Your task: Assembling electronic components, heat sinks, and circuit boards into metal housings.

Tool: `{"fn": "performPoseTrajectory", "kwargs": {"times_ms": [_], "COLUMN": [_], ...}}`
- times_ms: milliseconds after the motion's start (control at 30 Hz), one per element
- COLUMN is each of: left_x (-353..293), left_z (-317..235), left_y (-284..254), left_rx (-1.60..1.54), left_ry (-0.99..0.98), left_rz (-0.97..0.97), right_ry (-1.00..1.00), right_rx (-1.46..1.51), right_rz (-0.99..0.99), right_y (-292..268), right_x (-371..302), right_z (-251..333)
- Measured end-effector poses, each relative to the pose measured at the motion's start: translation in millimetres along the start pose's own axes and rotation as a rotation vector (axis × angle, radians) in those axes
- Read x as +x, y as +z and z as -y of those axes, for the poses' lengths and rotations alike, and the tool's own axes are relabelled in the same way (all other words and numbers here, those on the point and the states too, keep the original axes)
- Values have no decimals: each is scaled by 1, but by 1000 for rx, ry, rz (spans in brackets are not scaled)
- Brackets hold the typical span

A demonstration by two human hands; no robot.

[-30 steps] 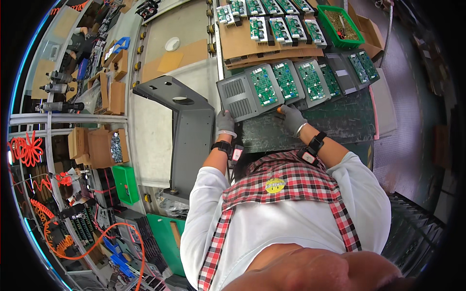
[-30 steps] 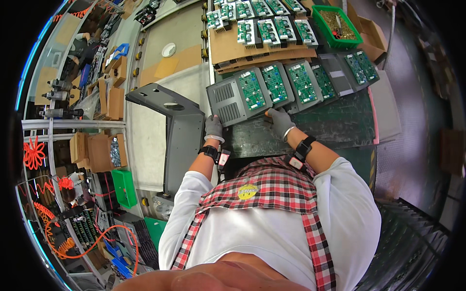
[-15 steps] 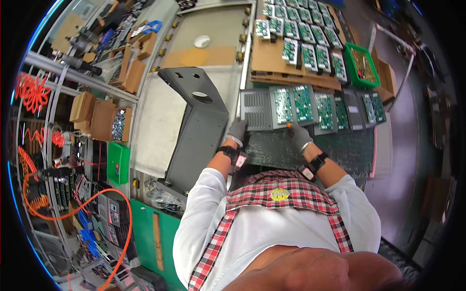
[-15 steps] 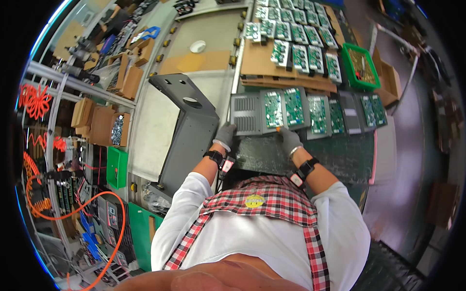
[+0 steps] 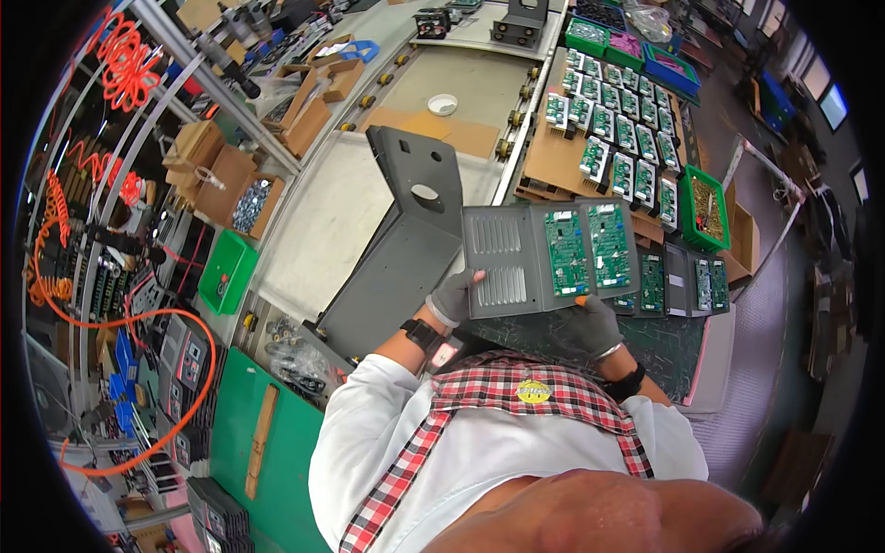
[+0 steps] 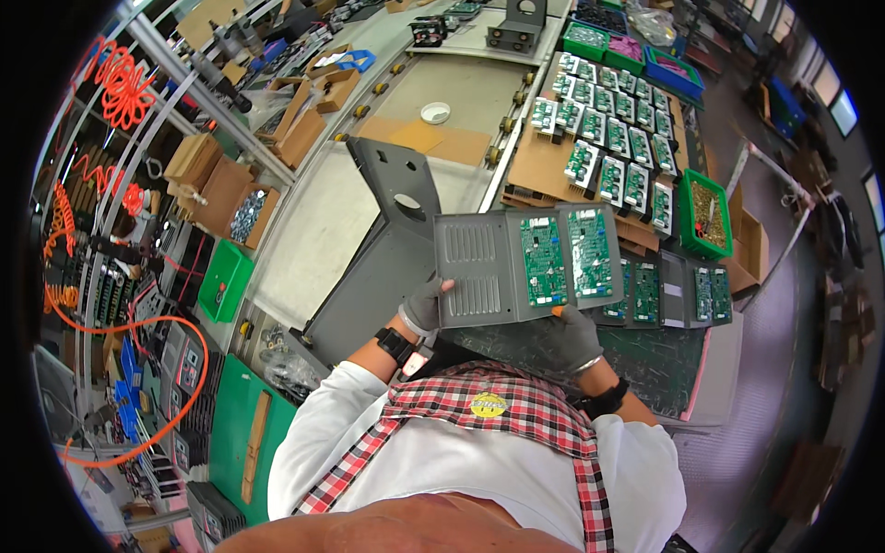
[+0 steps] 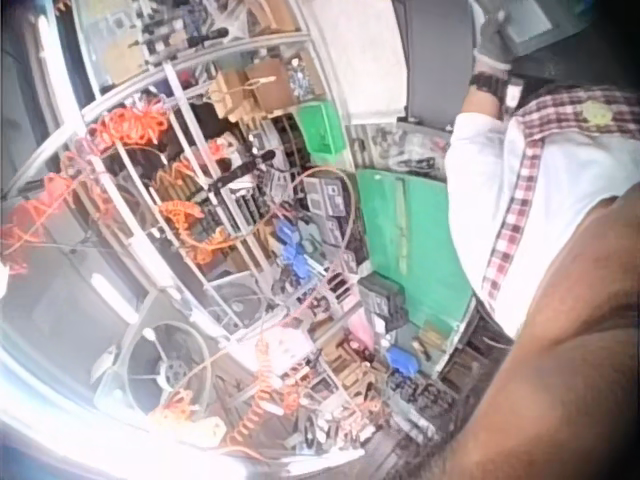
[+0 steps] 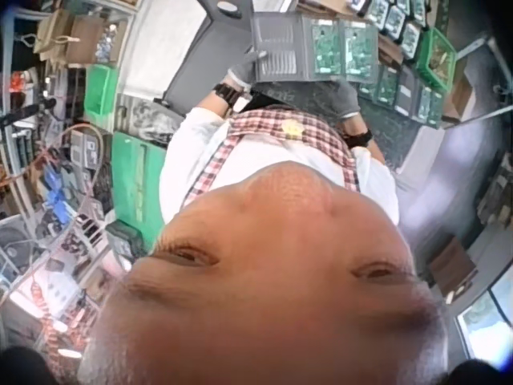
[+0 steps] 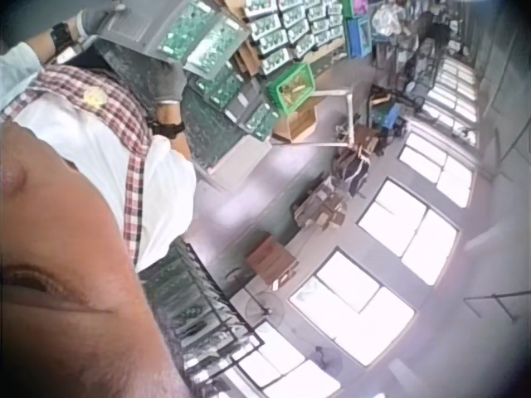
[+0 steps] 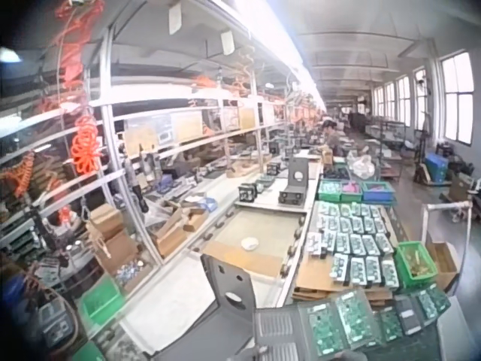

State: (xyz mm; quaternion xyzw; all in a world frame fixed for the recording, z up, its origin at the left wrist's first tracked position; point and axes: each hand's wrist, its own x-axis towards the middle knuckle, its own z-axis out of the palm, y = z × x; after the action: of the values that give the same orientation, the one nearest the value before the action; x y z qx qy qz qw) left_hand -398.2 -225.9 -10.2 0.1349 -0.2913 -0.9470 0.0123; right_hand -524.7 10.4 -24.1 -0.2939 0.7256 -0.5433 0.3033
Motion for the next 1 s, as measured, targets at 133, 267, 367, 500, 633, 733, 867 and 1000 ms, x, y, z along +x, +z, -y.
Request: {"fn": "performPoseTrajectory", "kwargs": {"times_ms": [133,267,367,500,633,733,867,1000], "left_x": [-39,-96,-136,-177,-198,-200,-182,-149], "left_z": [-39,-76,-112,-141,-156,-162,-182,-204], "left_y": [33,48,33,-21,-93,-146,-214,-269], "left_rx": [82,42,115,177,-76,-158,-168,-156], "left_ry": [163,385,492,665,575,532,530,547], "left_rz": [89,19,-32,-265,-328,-456,-567,-613], "right_ry": [-27,-36,-153,244,540,498,603,495], "right_rx": [462,727,341,831,769,719,658,577], "right_rz": [-9,127,332,527,475,430,462,424], "right_y": [10,34,75,168,261,313,360,390], "right_x": [12,45,84,148,202,230,277,324], "right_z": [78,144,171,173,148,118,89,70]}}
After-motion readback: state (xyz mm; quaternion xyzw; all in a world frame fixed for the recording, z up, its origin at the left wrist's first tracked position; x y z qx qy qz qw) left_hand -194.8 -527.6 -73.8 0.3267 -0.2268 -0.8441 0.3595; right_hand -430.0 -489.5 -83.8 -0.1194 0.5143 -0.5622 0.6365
